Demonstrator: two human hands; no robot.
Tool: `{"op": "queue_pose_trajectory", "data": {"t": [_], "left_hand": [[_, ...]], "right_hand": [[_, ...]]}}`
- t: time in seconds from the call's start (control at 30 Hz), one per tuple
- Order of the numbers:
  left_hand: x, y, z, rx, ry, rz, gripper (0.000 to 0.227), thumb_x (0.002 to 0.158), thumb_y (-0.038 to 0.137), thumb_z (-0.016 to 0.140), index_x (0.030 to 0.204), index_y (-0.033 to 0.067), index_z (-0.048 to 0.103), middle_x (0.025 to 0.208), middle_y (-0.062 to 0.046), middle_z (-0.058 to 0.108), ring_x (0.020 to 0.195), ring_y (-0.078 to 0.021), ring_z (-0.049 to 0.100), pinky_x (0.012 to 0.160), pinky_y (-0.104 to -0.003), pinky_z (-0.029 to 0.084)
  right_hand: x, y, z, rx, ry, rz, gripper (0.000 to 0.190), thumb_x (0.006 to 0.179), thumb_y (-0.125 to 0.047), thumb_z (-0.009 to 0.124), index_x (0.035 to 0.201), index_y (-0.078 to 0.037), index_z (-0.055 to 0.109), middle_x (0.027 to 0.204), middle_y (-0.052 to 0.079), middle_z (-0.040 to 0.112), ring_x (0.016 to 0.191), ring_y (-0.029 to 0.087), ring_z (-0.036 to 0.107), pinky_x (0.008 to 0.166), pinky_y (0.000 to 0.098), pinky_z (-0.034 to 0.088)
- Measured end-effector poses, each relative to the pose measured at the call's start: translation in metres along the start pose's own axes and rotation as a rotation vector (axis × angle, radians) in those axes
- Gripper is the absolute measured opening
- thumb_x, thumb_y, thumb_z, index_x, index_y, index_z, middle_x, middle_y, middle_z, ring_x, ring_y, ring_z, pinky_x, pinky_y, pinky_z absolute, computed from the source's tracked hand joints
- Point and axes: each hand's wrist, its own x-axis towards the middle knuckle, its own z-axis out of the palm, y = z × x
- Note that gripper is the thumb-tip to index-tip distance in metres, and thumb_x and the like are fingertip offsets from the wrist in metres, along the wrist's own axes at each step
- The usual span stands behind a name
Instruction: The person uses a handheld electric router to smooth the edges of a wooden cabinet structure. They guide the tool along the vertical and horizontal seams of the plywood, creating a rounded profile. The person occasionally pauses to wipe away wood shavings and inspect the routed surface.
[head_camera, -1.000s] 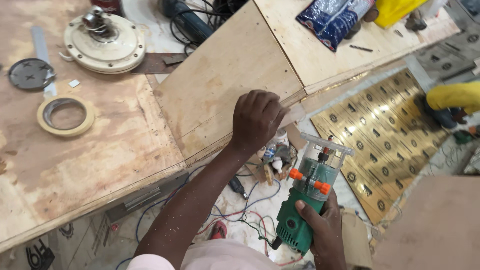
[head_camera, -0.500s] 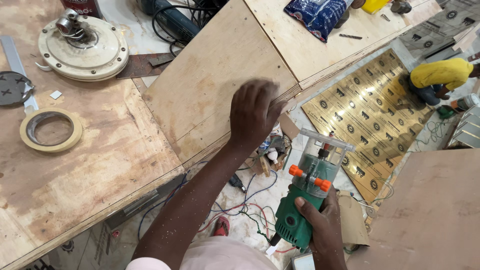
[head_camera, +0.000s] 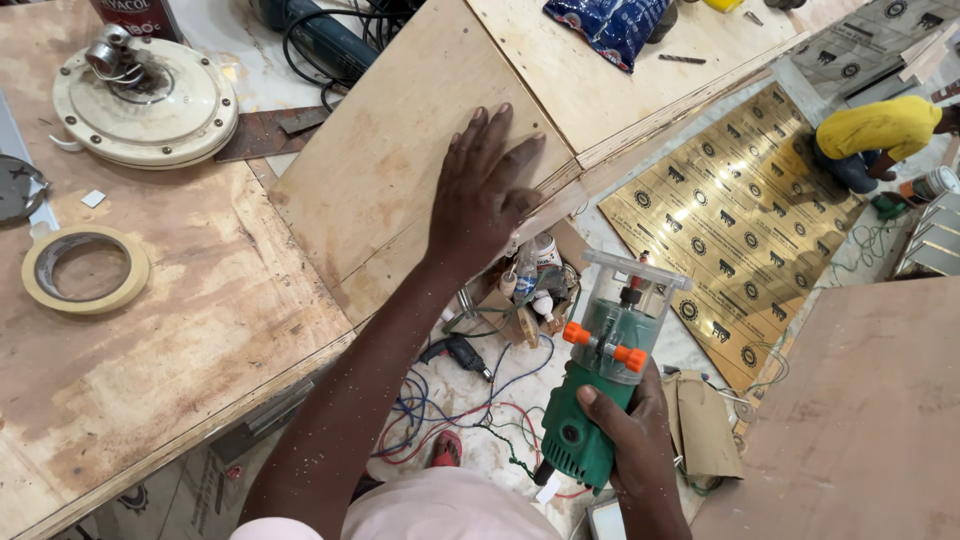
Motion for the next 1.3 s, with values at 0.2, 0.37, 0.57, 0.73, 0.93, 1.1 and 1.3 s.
{"op": "queue_pose_trajectory", "data": {"t": [0.2,0.37,0.57,0.73,0.93,1.1,1.3], "left_hand": [[-0.018,-0.006,-0.019,0.059,0.003,0.000,0.056,0.102,0.041,0.064,0.152,0.0234,0.049,0.165,-0.017,0.032,0.154,-0.0398,0.028,0.124,-0.056,0.026],[-0.069,-0.018,-0.042,0.157,0.094,-0.154,0.020,0.097,0.019,0.071,0.117,0.0161,0.070,0.128,-0.010,0.063,0.124,-0.0307,0.058,0.108,-0.044,0.049],[-0.089,0.032,-0.076,0.055,-0.016,-0.022,0.016,0.097,0.026,0.075,0.105,0.0123,0.072,0.102,-0.005,0.069,0.101,-0.0255,0.066,0.088,-0.041,0.053],[-0.007,0.057,-0.065,0.225,-0.066,0.320,0.066,0.091,0.036,0.077,0.147,0.0116,0.054,0.151,-0.016,0.046,0.142,-0.0359,0.040,0.117,-0.056,0.034],[0.058,0.064,0.000,0.438,-0.192,0.366,0.046,0.092,0.024,0.068,0.137,0.0147,0.062,0.144,-0.010,0.055,0.139,-0.0309,0.044,0.118,-0.056,0.030],[0.053,0.060,0.002,0.405,-0.140,0.412,0.037,0.096,0.014,0.065,0.133,0.0150,0.068,0.139,-0.008,0.062,0.136,-0.0283,0.051,0.118,-0.051,0.035],[0.062,0.084,0.005,0.386,-0.187,0.289,0.030,0.094,0.016,0.069,0.123,0.0170,0.070,0.135,-0.004,0.065,0.132,-0.0260,0.055,0.115,-0.048,0.039]], "right_hand": [[0.003,0.000,-0.003,-0.040,-0.008,-0.012,0.074,0.071,-0.011,0.076,0.138,-0.002,0.047,0.112,0.020,0.067,0.095,0.026,0.070,0.079,0.0444,0.063],[0.007,-0.006,-0.008,-0.124,-0.056,-0.016,0.075,0.070,-0.012,0.078,0.137,-0.001,0.048,0.112,0.019,0.066,0.096,0.026,0.069,0.077,0.0433,0.063],[0.004,-0.012,-0.009,-0.139,-0.037,0.015,0.075,0.070,-0.013,0.078,0.139,-0.002,0.050,0.111,0.019,0.069,0.097,0.027,0.070,0.079,0.0411,0.061],[0.004,-0.011,-0.022,-0.111,-0.013,0.036,0.076,0.068,-0.013,0.078,0.138,-0.004,0.049,0.109,0.018,0.070,0.093,0.027,0.071,0.076,0.0420,0.061],[0.024,-0.007,-0.048,-0.080,-0.055,0.033,0.074,0.069,-0.012,0.078,0.138,-0.003,0.050,0.108,0.016,0.070,0.092,0.024,0.070,0.077,0.0416,0.061],[0.058,-0.011,-0.083,-0.107,-0.115,0.010,0.077,0.068,-0.014,0.079,0.139,-0.005,0.049,0.110,0.016,0.070,0.094,0.024,0.070,0.079,0.0408,0.060],[0.100,-0.023,-0.119,-0.138,-0.179,0.027,0.081,0.067,-0.017,0.079,0.142,-0.006,0.049,0.111,0.015,0.071,0.098,0.024,0.069,0.081,0.0403,0.060]]}}
